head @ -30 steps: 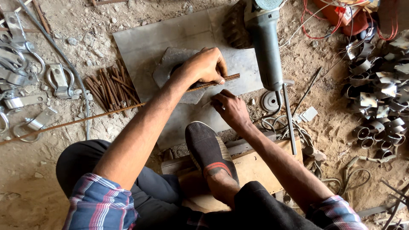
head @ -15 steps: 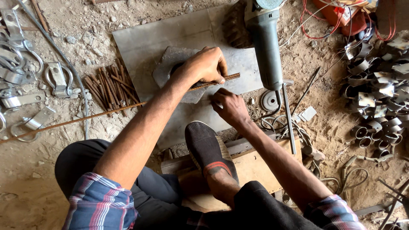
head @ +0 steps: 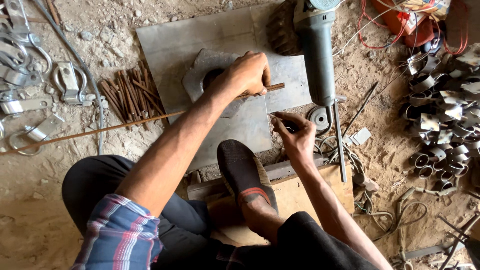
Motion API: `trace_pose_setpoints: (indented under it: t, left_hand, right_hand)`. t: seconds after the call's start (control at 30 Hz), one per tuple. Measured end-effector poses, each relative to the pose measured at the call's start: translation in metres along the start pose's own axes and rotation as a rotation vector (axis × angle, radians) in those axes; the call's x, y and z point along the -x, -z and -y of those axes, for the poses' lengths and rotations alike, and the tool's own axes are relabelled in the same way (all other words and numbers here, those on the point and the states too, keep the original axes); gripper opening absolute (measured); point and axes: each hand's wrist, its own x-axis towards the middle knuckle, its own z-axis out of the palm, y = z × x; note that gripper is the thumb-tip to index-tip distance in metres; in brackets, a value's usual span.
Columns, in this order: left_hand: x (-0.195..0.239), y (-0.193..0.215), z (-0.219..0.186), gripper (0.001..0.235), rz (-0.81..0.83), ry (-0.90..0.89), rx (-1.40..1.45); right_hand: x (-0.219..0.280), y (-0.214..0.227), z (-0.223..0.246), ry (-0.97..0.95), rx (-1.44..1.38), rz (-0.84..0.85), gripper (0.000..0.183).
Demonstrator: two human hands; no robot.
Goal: The person shapes and grinds metal rods using a handheld grinder and a metal template, holding the rods against the template to achieve a specific curvature and grinding the ends while sparks fly.
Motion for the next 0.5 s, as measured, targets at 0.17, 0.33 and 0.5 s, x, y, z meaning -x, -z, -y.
trace_pose_setpoints:
  t: [0.17,0.33,0.5]
  left_hand:
    - [-0.004,-0.009,-0.002,0.022,-0.056,0.046,-0.002]
    - [-0.006,-0.007,0.003,0.024,-0.103,0.047,-0.021]
    - [-0.010,0.004,0.004,0.026,-0.033,0.030,-0.014]
  right_hand:
    - [0.003,0.003,0.006,0.022,-0.058,-0.029,0.025]
    - [0.005,-0.001,0.011,0.067,-0.108,-0.013,0.024]
    - [0.008,-0.002,0.018,0.062,-0.063,-0.015,0.025]
